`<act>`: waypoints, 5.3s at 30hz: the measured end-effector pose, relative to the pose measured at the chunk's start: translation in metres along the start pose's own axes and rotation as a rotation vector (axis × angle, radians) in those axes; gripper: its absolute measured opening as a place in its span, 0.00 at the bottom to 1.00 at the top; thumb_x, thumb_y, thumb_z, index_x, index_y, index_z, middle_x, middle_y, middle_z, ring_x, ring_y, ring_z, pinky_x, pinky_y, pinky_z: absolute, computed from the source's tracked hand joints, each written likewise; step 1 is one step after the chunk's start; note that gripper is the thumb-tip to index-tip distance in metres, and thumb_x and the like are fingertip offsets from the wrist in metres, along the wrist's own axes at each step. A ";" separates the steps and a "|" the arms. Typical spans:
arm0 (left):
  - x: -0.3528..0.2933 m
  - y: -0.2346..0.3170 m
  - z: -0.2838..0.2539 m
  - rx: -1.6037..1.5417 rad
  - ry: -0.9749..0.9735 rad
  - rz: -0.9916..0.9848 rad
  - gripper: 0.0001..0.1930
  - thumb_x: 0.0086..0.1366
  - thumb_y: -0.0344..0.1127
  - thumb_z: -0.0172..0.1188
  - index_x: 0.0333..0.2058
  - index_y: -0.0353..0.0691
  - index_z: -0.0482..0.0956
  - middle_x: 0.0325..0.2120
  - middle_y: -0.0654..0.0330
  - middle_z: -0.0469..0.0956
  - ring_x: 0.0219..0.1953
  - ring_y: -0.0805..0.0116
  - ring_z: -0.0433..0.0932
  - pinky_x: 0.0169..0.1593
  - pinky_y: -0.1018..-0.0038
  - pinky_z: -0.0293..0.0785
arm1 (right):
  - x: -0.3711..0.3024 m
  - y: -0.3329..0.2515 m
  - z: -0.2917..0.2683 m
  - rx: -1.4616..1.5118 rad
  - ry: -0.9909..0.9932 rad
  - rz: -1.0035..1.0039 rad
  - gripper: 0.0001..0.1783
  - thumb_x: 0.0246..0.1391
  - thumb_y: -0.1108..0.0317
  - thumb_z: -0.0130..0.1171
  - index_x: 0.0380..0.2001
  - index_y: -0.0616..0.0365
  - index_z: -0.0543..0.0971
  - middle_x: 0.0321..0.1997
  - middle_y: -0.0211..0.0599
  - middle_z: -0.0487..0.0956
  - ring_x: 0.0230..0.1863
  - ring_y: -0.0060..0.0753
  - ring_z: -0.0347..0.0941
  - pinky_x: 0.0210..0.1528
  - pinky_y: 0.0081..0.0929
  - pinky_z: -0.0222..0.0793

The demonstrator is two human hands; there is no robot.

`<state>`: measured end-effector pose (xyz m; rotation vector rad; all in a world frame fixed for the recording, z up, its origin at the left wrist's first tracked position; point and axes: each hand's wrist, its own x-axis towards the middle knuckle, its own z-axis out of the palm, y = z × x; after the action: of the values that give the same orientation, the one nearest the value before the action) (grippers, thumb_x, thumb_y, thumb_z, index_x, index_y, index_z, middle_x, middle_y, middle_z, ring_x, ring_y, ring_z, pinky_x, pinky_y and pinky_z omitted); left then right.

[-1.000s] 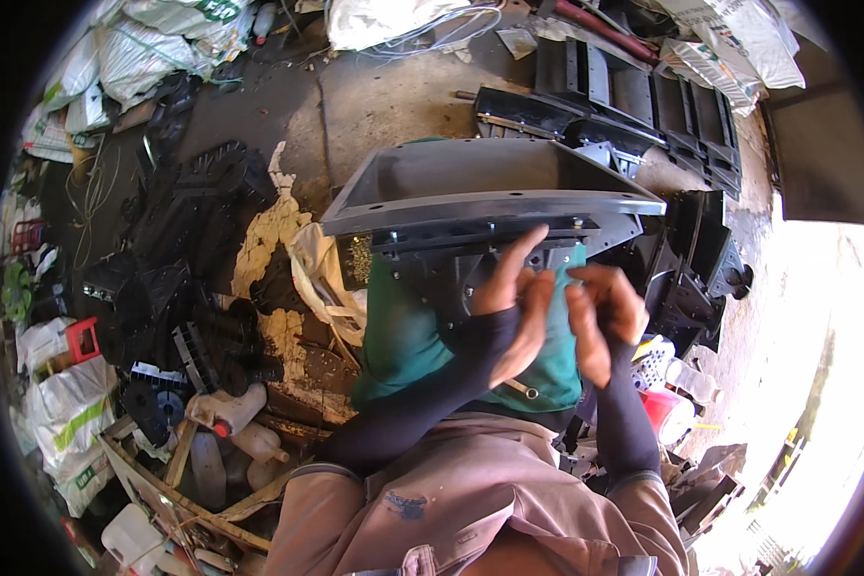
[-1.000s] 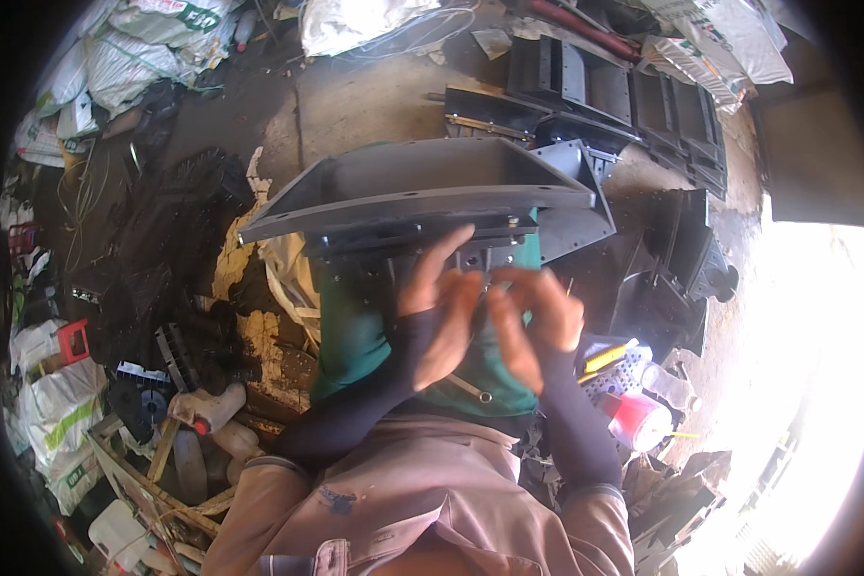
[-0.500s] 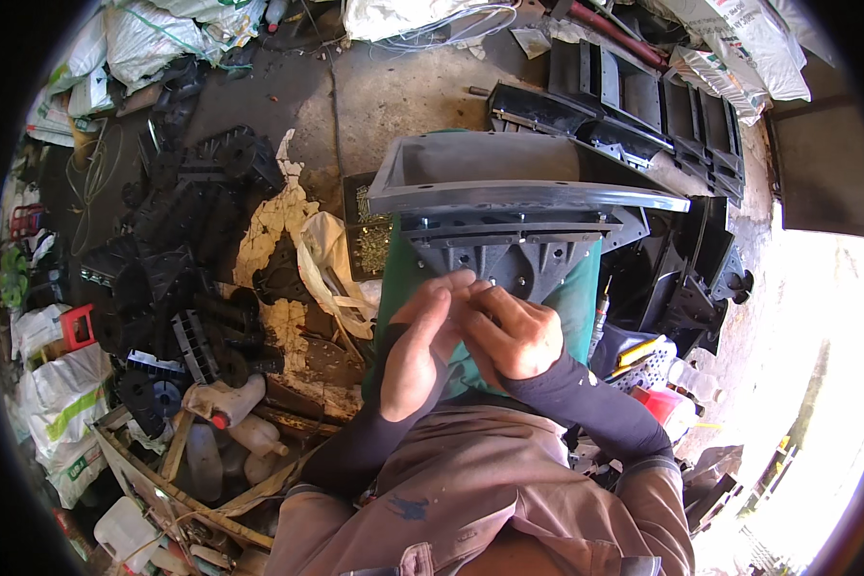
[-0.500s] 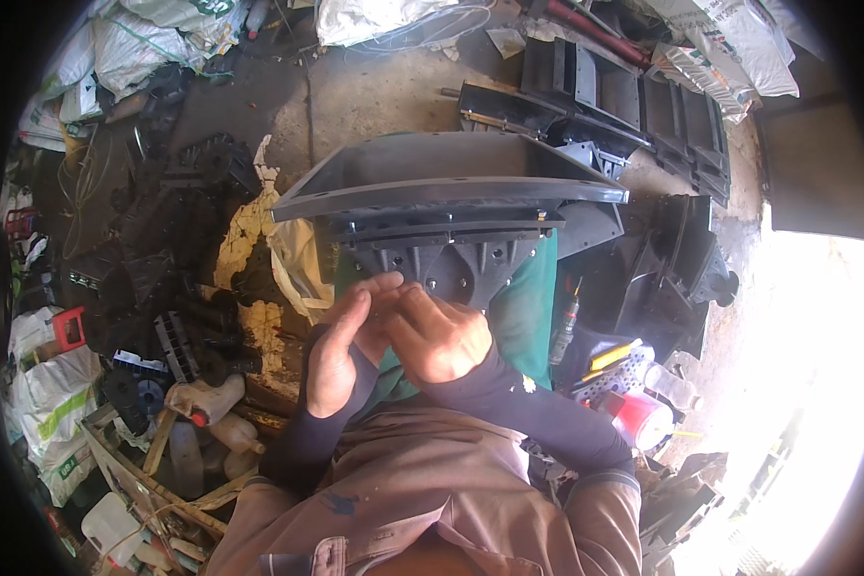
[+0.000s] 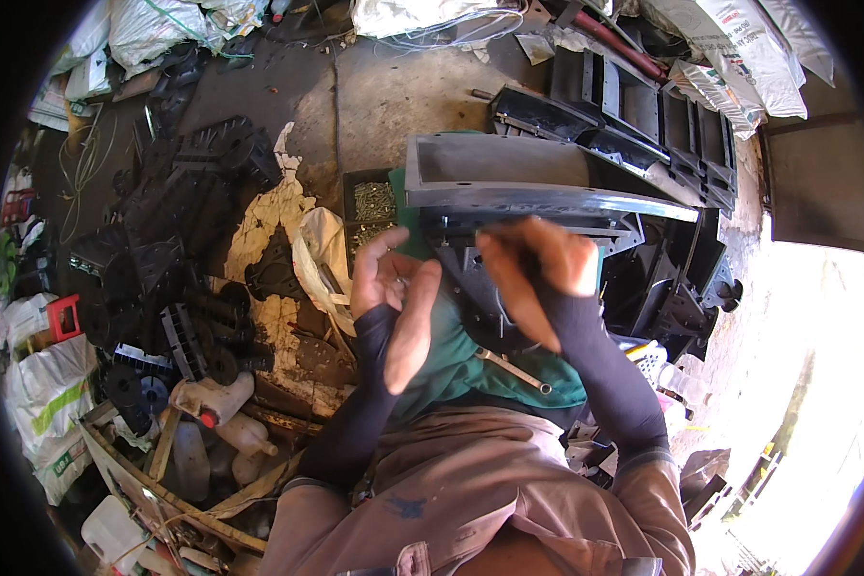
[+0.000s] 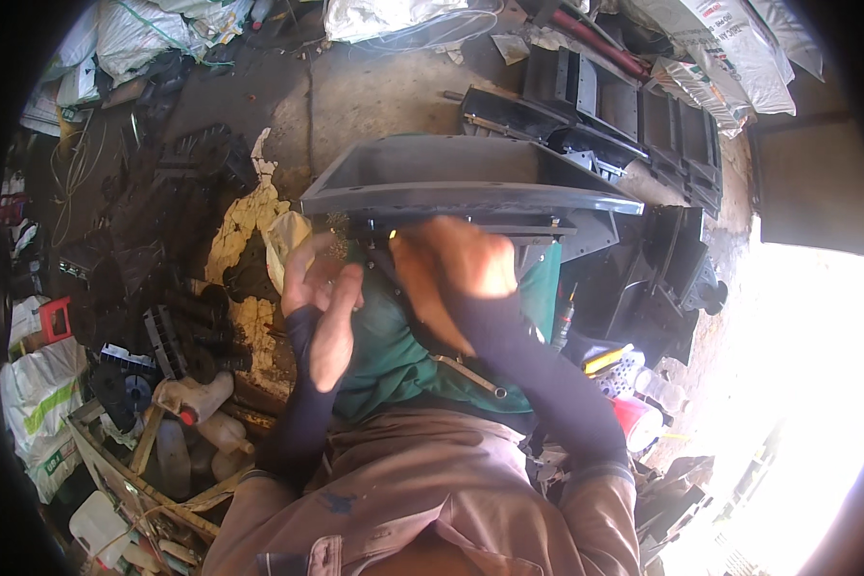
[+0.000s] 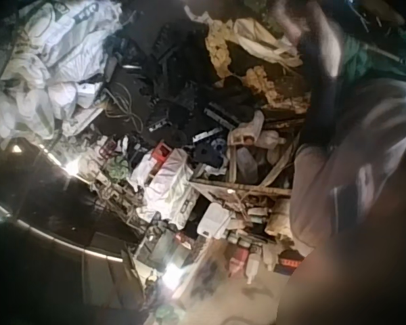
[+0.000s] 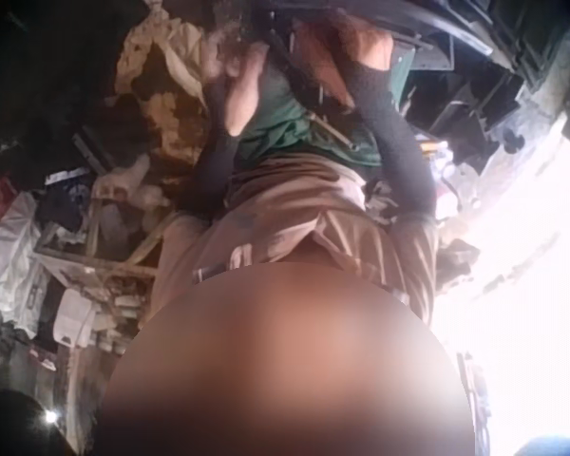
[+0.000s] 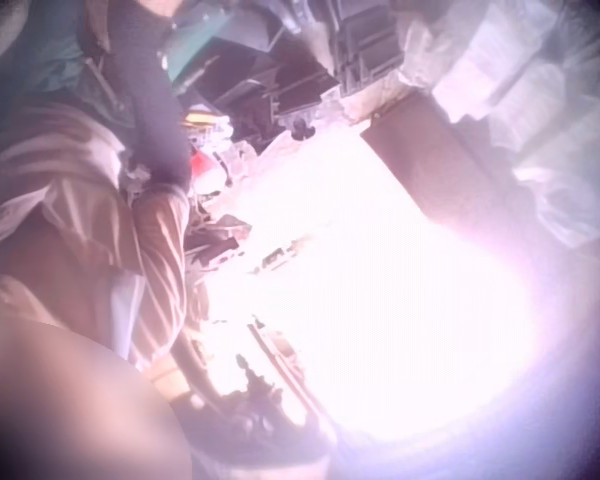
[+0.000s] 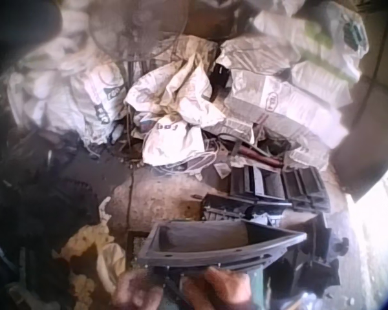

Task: The person assembles a gray plastic housing by inserting and tightening multiple screws with a wrench. They rotate the part to access different screw holes and finish by handling a black mesh piece.

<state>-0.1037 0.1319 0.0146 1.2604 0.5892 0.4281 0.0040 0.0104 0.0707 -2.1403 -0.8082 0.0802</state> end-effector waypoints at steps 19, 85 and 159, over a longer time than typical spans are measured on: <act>0.037 -0.016 -0.010 0.553 -0.143 0.420 0.23 0.56 0.22 0.65 0.52 0.43 0.77 0.36 0.62 0.82 0.20 0.77 0.72 0.23 0.79 0.65 | 0.015 -0.001 0.030 0.108 -0.055 0.171 0.12 0.55 0.70 0.58 0.40 0.64 0.84 0.34 0.53 0.84 0.36 0.46 0.84 0.42 0.34 0.76; -0.020 0.008 0.000 -0.644 -0.054 -0.825 0.25 0.72 0.56 0.48 0.44 0.38 0.78 0.36 0.57 0.79 0.41 0.64 0.76 0.51 0.68 0.70 | -0.077 0.009 0.018 0.081 -0.265 -0.130 0.18 0.46 0.74 0.68 0.44 0.54 0.82 0.33 0.37 0.79 0.26 0.41 0.79 0.22 0.33 0.74; 0.014 -0.023 0.081 0.424 -0.170 0.245 0.20 0.60 0.21 0.60 0.52 0.39 0.75 0.41 0.54 0.82 0.32 0.69 0.85 0.36 0.76 0.77 | -0.020 0.050 -0.022 -0.158 -0.014 0.168 0.11 0.56 0.73 0.58 0.43 0.60 0.79 0.30 0.48 0.82 0.28 0.49 0.82 0.33 0.34 0.77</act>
<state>-0.0425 0.0732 0.0051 1.7678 0.3913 0.4045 0.0209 -0.0389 0.0447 -2.3573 -0.6603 0.1224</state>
